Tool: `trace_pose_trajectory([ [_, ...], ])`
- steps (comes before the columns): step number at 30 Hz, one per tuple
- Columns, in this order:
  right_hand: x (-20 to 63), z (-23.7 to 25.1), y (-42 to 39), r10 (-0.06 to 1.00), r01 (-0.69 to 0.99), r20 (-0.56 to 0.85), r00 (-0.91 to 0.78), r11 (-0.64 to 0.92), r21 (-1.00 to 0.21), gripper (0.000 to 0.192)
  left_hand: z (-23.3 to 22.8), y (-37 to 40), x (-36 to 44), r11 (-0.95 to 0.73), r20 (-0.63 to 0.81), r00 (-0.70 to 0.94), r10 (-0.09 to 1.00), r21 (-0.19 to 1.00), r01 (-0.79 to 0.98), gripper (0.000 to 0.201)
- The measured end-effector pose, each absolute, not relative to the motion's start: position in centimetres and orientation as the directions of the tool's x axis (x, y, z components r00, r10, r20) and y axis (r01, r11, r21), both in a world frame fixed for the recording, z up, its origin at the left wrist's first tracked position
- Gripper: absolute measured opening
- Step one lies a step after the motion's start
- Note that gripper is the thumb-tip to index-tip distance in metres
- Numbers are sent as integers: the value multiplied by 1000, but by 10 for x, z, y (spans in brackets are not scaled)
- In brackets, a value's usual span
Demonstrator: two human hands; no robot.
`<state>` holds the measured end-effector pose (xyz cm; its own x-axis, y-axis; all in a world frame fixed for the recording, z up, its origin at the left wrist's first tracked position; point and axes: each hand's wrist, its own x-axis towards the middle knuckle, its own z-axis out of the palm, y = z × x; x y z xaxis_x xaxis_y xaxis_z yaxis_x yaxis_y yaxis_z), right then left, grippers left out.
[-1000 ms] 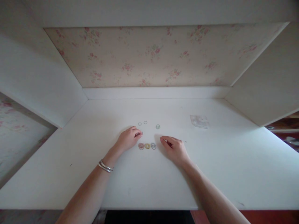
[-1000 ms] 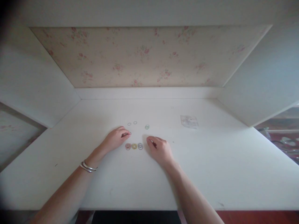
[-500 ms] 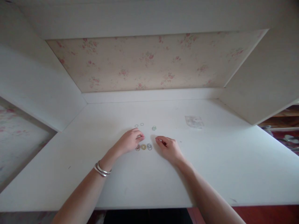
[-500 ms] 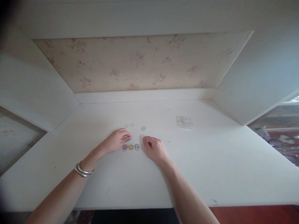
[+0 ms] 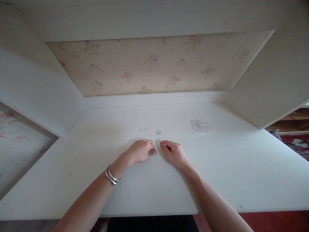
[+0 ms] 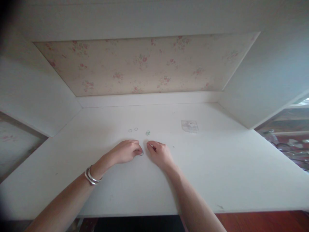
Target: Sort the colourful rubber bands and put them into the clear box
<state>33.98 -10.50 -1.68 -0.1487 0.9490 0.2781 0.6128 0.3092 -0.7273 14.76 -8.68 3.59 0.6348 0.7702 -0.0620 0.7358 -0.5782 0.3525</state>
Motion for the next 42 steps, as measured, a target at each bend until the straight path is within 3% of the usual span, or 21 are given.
trace_pose_trajectory([
  [4,340,-16,-105,955,604,262,-137,291,-742,28,36,-81,137,-509,70,557,828,513,692,23],
  [7,340,-17,-104,963,605,243,-115,262,-752,29,32,-78,116,-328,152,312,938,683,653,26],
  [10,340,-19,-103,964,605,237,-116,258,-753,29,22,-79,89,-147,115,91,989,749,646,34],
  [13,340,-21,-103,969,622,219,-114,242,-745,30,10,-82,71,-67,78,8,997,795,603,38],
  [18,334,-18,-108,966,722,213,-148,253,-644,31,0,-79,65,1,15,-27,1000,868,497,38],
  [21,323,-9,-102,960,814,203,-191,271,-513,29,0,-77,65,-12,14,1,1000,873,488,37],
  [29,275,24,-35,965,950,10,-263,261,-172,34,-3,-77,63,-27,10,35,999,853,521,33],
  [37,267,19,1,938,933,-90,-334,316,-172,28,-5,-75,65,-45,10,68,998,846,530,34],
  [42,274,15,-3,921,914,-78,-382,364,-176,22,-5,-77,67,-53,8,86,996,841,539,31],
])
